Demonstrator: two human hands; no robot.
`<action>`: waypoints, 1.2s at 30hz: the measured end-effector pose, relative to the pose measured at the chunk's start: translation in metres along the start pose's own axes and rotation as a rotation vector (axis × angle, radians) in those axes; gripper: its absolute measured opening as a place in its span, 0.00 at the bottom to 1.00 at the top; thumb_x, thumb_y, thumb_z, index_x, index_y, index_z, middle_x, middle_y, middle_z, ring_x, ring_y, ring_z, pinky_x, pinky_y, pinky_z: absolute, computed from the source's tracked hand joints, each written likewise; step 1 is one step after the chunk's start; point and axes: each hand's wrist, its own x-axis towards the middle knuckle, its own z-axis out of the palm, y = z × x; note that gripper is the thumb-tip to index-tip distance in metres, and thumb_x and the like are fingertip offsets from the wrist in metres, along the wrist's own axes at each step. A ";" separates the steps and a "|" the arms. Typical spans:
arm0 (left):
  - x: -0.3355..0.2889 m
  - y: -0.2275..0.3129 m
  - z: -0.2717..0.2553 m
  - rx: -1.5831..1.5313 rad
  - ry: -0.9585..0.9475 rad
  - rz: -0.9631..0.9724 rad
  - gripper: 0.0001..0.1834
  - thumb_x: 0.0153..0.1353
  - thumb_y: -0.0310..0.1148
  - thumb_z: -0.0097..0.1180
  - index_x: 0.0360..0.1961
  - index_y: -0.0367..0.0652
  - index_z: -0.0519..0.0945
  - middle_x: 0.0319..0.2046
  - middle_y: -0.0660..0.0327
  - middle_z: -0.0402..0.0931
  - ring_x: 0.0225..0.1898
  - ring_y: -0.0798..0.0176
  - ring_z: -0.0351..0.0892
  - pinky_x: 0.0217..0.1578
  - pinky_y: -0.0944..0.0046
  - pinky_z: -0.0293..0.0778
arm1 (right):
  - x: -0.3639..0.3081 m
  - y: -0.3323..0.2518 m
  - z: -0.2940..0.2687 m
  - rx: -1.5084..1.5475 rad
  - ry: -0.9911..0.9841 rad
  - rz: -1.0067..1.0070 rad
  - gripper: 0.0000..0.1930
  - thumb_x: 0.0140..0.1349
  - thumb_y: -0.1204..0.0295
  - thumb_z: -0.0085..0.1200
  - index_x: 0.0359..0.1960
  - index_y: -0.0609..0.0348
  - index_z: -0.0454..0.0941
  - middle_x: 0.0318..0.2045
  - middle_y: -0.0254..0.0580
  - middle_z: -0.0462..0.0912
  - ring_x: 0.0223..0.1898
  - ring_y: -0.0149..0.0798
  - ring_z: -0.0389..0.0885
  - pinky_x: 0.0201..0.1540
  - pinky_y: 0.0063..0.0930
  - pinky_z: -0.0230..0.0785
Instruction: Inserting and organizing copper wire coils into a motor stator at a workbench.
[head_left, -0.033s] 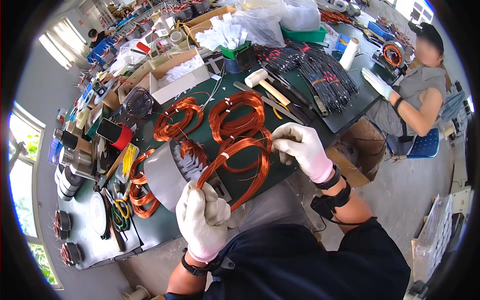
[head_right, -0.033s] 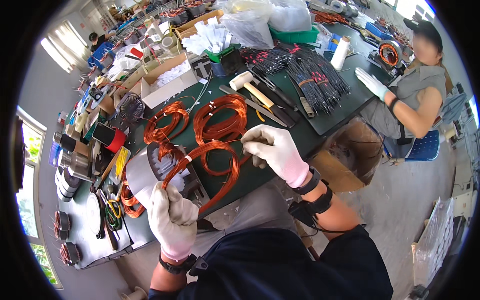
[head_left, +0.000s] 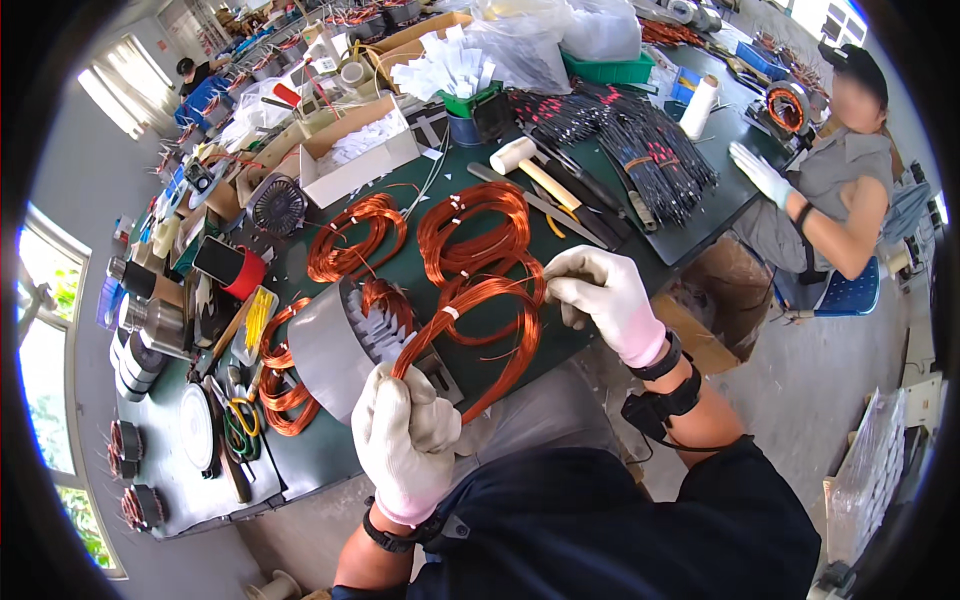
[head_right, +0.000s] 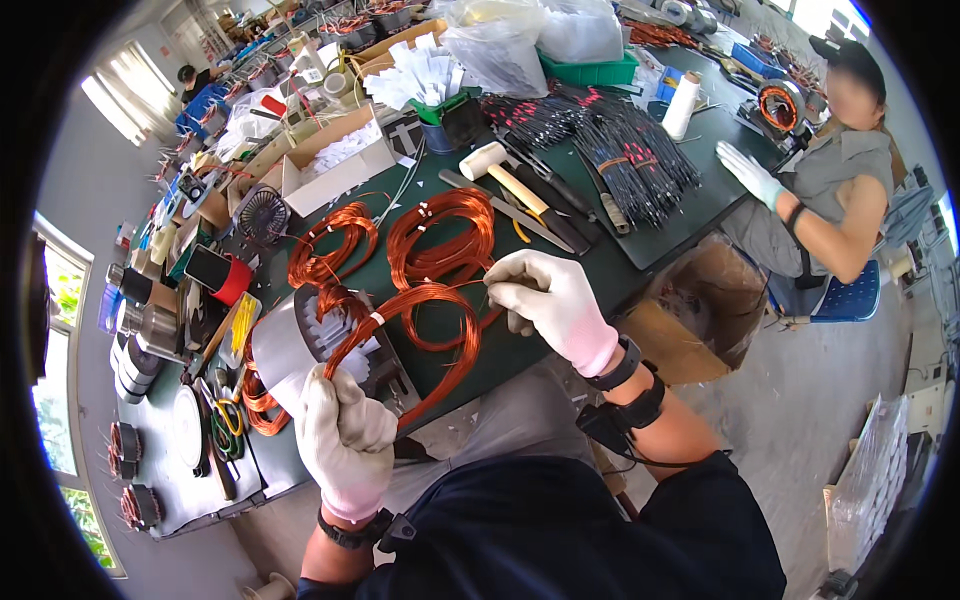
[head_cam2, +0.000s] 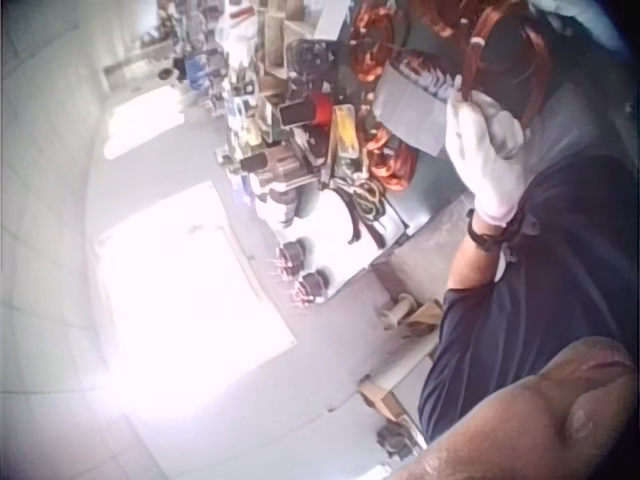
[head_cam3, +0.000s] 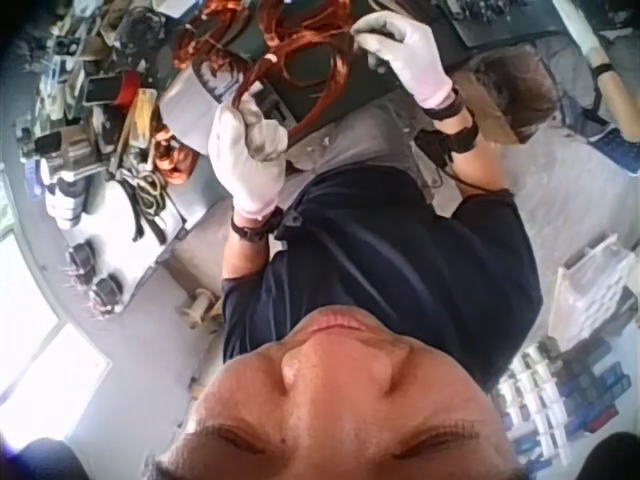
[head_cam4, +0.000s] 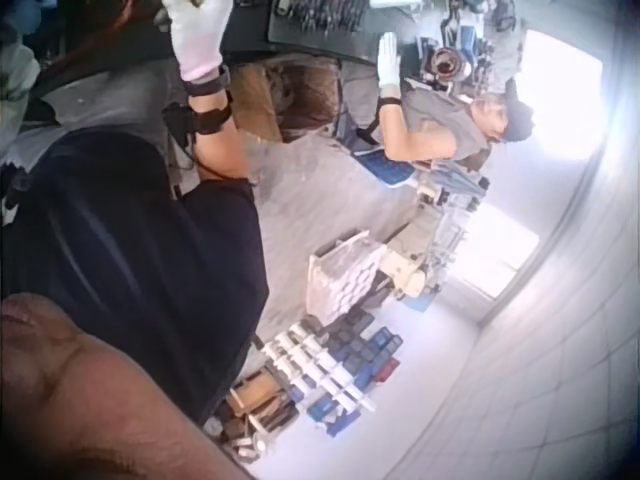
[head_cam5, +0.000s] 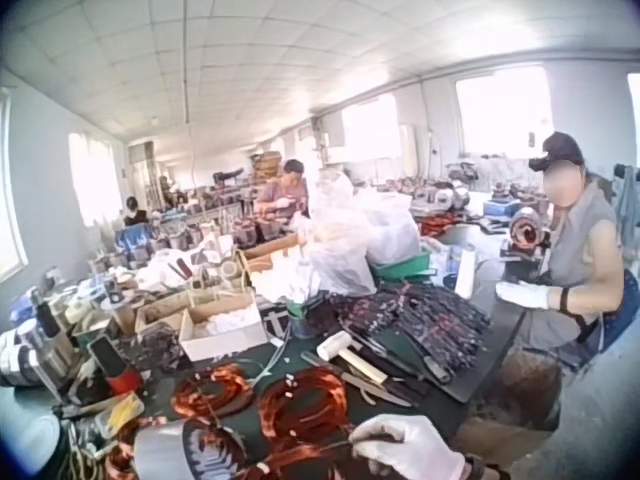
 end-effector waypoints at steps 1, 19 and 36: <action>-0.001 0.000 -0.001 -0.006 -0.011 -0.012 0.18 0.79 0.44 0.49 0.37 0.40 0.72 0.15 0.75 0.51 0.15 0.77 0.49 0.19 0.69 0.49 | -0.002 0.002 0.000 -0.021 0.074 -0.027 0.08 0.65 0.81 0.59 0.45 0.65 0.83 0.32 0.35 0.84 0.26 0.24 0.79 0.27 0.19 0.70; -0.013 0.011 -0.010 -0.125 -0.019 -0.185 0.19 0.81 0.47 0.45 0.38 0.41 0.73 0.16 0.76 0.50 0.15 0.77 0.47 0.19 0.68 0.48 | -0.029 -0.017 0.010 0.281 -0.223 0.196 0.17 0.71 0.67 0.60 0.55 0.66 0.80 0.36 0.38 0.88 0.22 0.22 0.78 0.26 0.16 0.70; -0.007 0.016 -0.014 -0.125 0.034 0.018 0.20 0.82 0.49 0.41 0.37 0.45 0.71 0.15 0.76 0.46 0.13 0.76 0.44 0.17 0.67 0.46 | -0.041 0.027 0.012 0.659 0.188 0.072 0.09 0.70 0.75 0.53 0.49 0.63 0.74 0.34 0.48 0.86 0.25 0.33 0.85 0.25 0.24 0.76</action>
